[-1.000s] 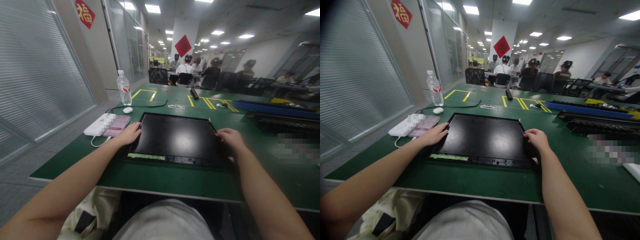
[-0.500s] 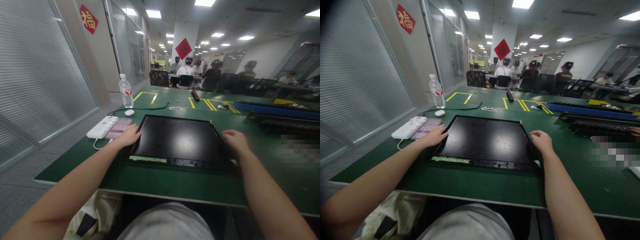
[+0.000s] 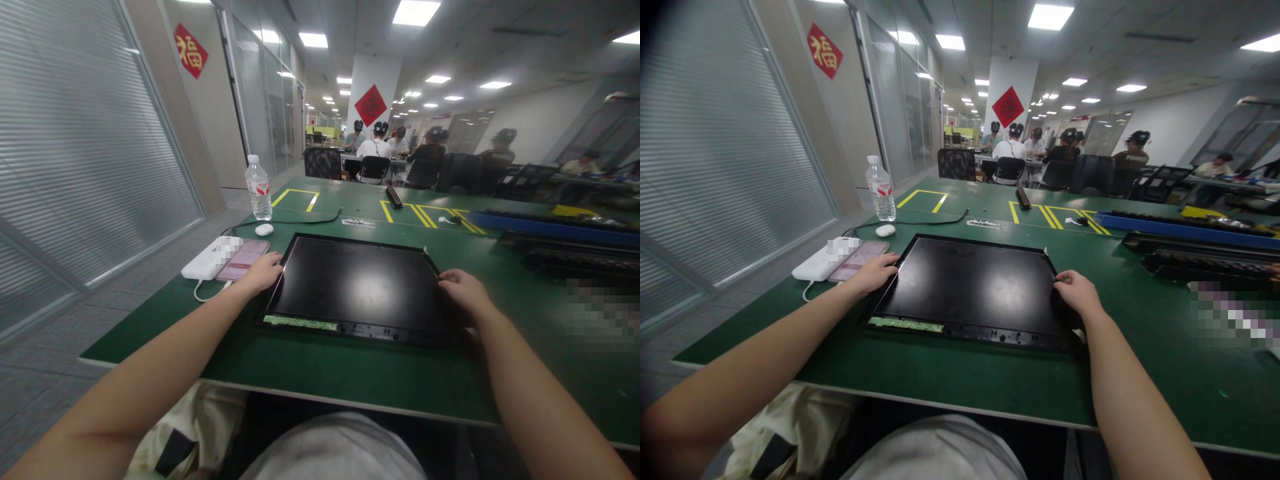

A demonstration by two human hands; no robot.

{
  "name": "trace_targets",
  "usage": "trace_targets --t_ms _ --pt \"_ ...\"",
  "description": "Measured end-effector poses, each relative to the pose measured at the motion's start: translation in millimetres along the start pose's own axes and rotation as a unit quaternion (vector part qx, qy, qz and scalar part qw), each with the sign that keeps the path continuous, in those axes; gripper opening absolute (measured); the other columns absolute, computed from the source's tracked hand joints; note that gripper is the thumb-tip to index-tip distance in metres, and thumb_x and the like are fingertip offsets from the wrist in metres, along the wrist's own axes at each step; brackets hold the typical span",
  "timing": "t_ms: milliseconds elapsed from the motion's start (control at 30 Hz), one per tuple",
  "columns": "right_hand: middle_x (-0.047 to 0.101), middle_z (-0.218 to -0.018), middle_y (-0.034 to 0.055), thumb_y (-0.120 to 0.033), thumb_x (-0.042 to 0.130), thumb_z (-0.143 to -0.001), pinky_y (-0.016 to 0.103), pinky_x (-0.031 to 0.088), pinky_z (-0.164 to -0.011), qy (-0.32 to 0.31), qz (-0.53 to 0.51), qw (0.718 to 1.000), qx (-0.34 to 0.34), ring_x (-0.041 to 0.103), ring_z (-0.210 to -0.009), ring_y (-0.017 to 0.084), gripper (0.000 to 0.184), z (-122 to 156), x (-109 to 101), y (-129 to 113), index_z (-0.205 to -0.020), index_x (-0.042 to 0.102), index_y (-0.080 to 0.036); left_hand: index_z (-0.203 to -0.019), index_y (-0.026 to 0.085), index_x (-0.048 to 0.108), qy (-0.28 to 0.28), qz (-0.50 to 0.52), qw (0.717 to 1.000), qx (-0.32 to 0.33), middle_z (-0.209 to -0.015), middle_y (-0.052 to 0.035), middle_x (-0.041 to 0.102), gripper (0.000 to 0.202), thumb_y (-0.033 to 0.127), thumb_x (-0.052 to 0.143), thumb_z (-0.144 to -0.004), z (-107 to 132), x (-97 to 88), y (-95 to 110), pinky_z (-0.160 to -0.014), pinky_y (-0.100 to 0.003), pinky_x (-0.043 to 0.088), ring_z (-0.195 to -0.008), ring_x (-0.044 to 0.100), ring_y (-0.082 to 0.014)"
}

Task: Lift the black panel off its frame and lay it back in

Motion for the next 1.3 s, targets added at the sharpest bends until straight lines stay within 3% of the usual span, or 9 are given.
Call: trace_targets --t_ms 67,167,267,400,500,767,1000,1167,1300 --pt "0.075 -0.089 0.0078 -0.030 0.068 -0.074 0.032 0.046 -0.069 0.004 0.013 1.000 0.001 0.067 -0.079 0.023 0.023 0 -1 0 -0.094 0.075 -0.021 -0.114 0.021 0.076 -0.005 0.081 0.996 -0.027 -0.120 -0.0076 0.077 0.043 0.022 0.050 -0.080 5 -2.4 5 -0.103 -0.045 0.052 -0.120 0.067 -0.0336" --pt "0.076 -0.089 0.0084 -0.030 0.068 -0.075 0.032 0.047 -0.071 0.013 0.029 1.000 0.001 0.068 -0.081 0.024 0.020 2 -5 -3 -0.091 0.076 -0.021 -0.122 0.024 0.074 -0.008 0.239 0.967 -0.084 -0.111 -0.0044 0.080 0.044 0.026 0.057 -0.082 11 -6.8 13 -0.089 -0.041 0.059 -0.106 0.072 -0.0310" --pt "0.076 -0.088 0.0085 -0.030 0.068 -0.075 0.032 0.047 -0.071 0.013 0.036 0.999 0.004 0.068 -0.081 0.024 0.018 5 -9 -6 -0.089 0.076 -0.021 -0.132 0.022 0.068 0.002 0.345 0.927 -0.145 -0.108 -0.0057 0.080 0.049 0.027 0.063 -0.084 16 -11.5 20 -0.075 -0.034 0.061 -0.094 0.075 -0.0266" --pt "0.076 -0.086 0.0081 -0.029 0.068 -0.074 0.032 0.047 -0.070 0.005 0.012 1.000 0.008 0.068 -0.079 0.023 0.017 6 -10 -6 -0.088 0.076 -0.021 -0.142 0.024 0.061 -0.032 0.470 0.858 -0.207 -0.096 -0.0064 0.081 0.055 0.021 0.065 -0.087 21 -12.7 29 -0.057 -0.028 0.059 -0.069 0.074 -0.0203" --pt "0.076 -0.084 0.0068 -0.028 0.068 -0.073 0.030 0.048 -0.069 0.012 -0.004 1.000 0.005 0.068 -0.078 0.023 0.016 6 -9 -3 -0.086 0.075 -0.022 -0.145 0.024 0.058 -0.041 0.507 0.830 -0.228 -0.090 -0.0062 0.081 0.059 0.019 0.067 -0.087 22 -12.2 32 -0.052 -0.028 0.058 -0.059 0.072 -0.0186" --pt "0.076 -0.083 0.0058 -0.028 0.068 -0.072 0.030 0.047 -0.068 0.014 -0.003 1.000 0.003 0.068 -0.077 0.022 0.015 5 -9 -3 -0.084 0.075 -0.023 -0.148 0.025 0.053 -0.033 0.526 0.813 -0.247 -0.088 -0.0064 0.081 0.064 0.020 0.070 -0.086 18 -6.3 25 -0.048 -0.027 0.058 -0.054 0.071 -0.0177" --pt "0.075 -0.087 0.0073 -0.027 0.067 -0.074 0.031 0.047 -0.071 0.003 0.011 1.000 0.003 0.067 -0.081 0.023 0.018 5 -8 -5 -0.088 0.075 -0.022 -0.162 0.039 0.020 -0.052 0.523 0.822 -0.218 -0.100 -0.0062 0.079 0.102 0.025 0.080 -0.081 21 -4.9 26 -0.057 -0.034 0.062 -0.062 0.075 -0.0214" --pt "0.075 -0.089 0.0075 -0.027 0.065 -0.077 0.031 0.047 -0.071 -0.010 0.014 1.000 0.007 0.067 -0.081 0.023 0.019 4 -6 -3 -0.093 0.075 -0.021 -0.158 0.027 0.036 -0.098 0.565 0.791 -0.216 -0.099 -0.0089 0.080 0.089 0.016 0.079 -0.081 24 -5.2 32 -0.060 -0.032 0.063 -0.065 0.076 -0.0206" --pt "0.075 -0.089 0.0076 -0.027 0.066 -0.077 0.030 0.046 -0.070 -0.006 0.022 1.000 0.007 0.067 -0.081 0.022 0.020 2 -5 -1 -0.094 0.075 -0.020 -0.154 0.021 0.043 -0.109 0.571 0.789 -0.202 -0.099 -0.0100 0.081 0.089 0.010 0.082 -0.075 25 -6.6 34 -0.062 -0.033 0.064 -0.068 0.077 -0.0218"
Point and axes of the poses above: each hand's wrist, its own z-axis away from the middle knuckle, its own x-axis out of the palm, y = z × x, the point moved 3 cm from there along -z, towards the middle knuckle
